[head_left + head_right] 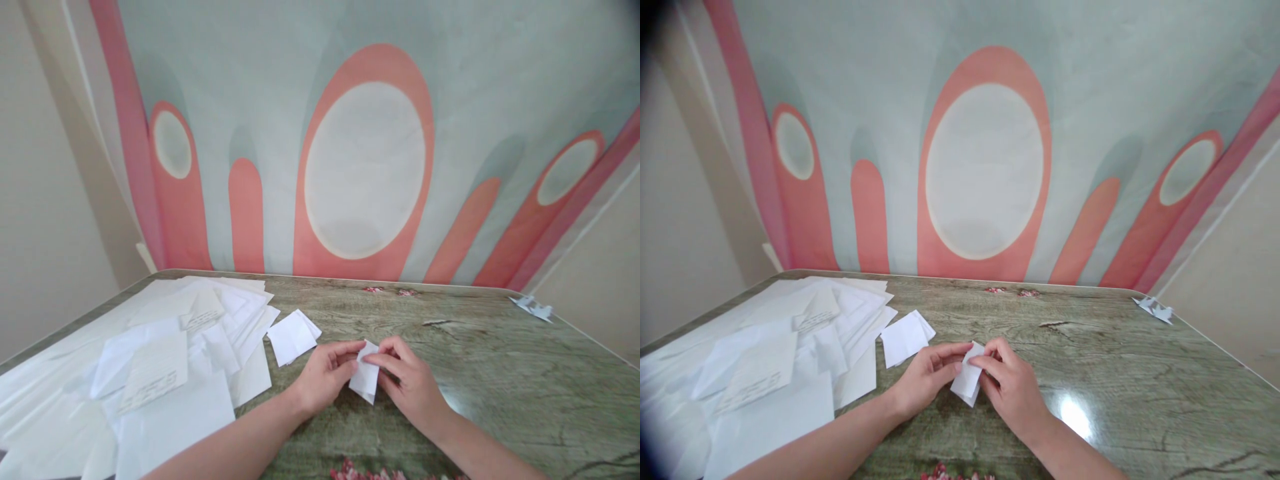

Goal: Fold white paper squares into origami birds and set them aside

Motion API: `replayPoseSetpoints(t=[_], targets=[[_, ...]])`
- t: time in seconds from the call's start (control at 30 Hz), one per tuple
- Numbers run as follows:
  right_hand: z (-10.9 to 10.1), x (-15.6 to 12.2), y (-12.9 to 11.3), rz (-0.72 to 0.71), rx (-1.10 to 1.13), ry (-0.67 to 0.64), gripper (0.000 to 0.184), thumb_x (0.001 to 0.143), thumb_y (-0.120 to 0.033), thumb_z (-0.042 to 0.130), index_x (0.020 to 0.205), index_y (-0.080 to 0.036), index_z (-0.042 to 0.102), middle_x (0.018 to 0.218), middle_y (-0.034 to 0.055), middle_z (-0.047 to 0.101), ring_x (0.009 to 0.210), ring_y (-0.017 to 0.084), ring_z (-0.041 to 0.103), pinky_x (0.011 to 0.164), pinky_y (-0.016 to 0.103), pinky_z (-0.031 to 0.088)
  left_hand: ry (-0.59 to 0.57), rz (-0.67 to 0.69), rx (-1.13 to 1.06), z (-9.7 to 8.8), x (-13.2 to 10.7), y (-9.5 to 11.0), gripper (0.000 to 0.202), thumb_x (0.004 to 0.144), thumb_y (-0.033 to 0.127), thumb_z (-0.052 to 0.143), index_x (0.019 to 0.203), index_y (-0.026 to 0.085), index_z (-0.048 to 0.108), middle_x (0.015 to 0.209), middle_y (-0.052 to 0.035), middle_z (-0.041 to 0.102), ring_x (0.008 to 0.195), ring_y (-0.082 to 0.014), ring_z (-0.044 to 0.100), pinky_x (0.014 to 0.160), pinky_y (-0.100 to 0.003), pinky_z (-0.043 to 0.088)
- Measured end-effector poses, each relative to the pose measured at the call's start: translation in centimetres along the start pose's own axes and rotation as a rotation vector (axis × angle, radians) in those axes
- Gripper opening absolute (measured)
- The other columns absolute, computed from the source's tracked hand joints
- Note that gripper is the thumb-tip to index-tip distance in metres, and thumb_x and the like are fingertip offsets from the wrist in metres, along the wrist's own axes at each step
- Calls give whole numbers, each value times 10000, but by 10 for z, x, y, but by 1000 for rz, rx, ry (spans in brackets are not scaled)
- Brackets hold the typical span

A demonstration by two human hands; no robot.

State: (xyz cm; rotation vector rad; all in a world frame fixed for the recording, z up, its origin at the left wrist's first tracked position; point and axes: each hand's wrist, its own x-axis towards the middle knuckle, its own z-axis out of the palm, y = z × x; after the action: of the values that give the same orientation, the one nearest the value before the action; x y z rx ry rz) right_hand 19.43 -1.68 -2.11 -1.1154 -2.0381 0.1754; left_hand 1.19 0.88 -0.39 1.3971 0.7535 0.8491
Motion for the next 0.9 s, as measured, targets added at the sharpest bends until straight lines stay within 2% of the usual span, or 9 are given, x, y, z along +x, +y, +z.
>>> replayPoseSetpoints(t=[0.1, 0.33, 0.6, 0.73, 0.9], targets=[[0, 0, 1, 13, 15, 11, 205, 840, -183, 509, 973, -257, 646, 866, 49, 503, 713, 156, 547, 630, 277, 471, 2, 4, 26, 0, -1, 4, 363, 737, 362, 620, 1041, 167, 652, 1024, -63, 671, 937, -233, 596, 844, -361, 451], [-2, -1, 4, 19, 59, 35, 198, 851, -212, 506, 979, -267, 648, 880, 49, 505, 733, 157, 550, 639, 277, 472, 0, -10, 40, 0, -1, 5, 348, 741, 392, 620, 985, 149, 672, 941, -63, 686, 866, -214, 606, 812, -332, 456], [-2, 0, 7, 117, 199, 38, 128, 817, -248, 543, 887, -232, 649, 1148, 92, 511, 813, 180, 573, 704, 322, 482, -59, 43, 42, -2, 0, -2, 353, 725, 381, 650, 987, 146, 672, 1005, -94, 668, 892, -222, 612, 801, -324, 469], [-3, 1, 10, 158, 289, -4, 129, 801, -256, 565, 895, -232, 650, 1104, 90, 587, 948, 218, 573, 779, 352, 472, -51, 53, 81, -2, 1, -4, 349, 730, 383, 644, 984, 146, 675, 992, -93, 671, 880, -221, 613, 789, -324, 475], [-5, 4, 10, 182, 327, -40, 124, 798, -276, 573, 849, -230, 677, 1009, 80, 633, 900, 206, 595, 764, 333, 472, -32, 83, 197, -2, 1, -4, 333, 761, 393, 606, 977, 150, 678, 963, -84, 666, 837, -197, 608, 748, -292, 479]])
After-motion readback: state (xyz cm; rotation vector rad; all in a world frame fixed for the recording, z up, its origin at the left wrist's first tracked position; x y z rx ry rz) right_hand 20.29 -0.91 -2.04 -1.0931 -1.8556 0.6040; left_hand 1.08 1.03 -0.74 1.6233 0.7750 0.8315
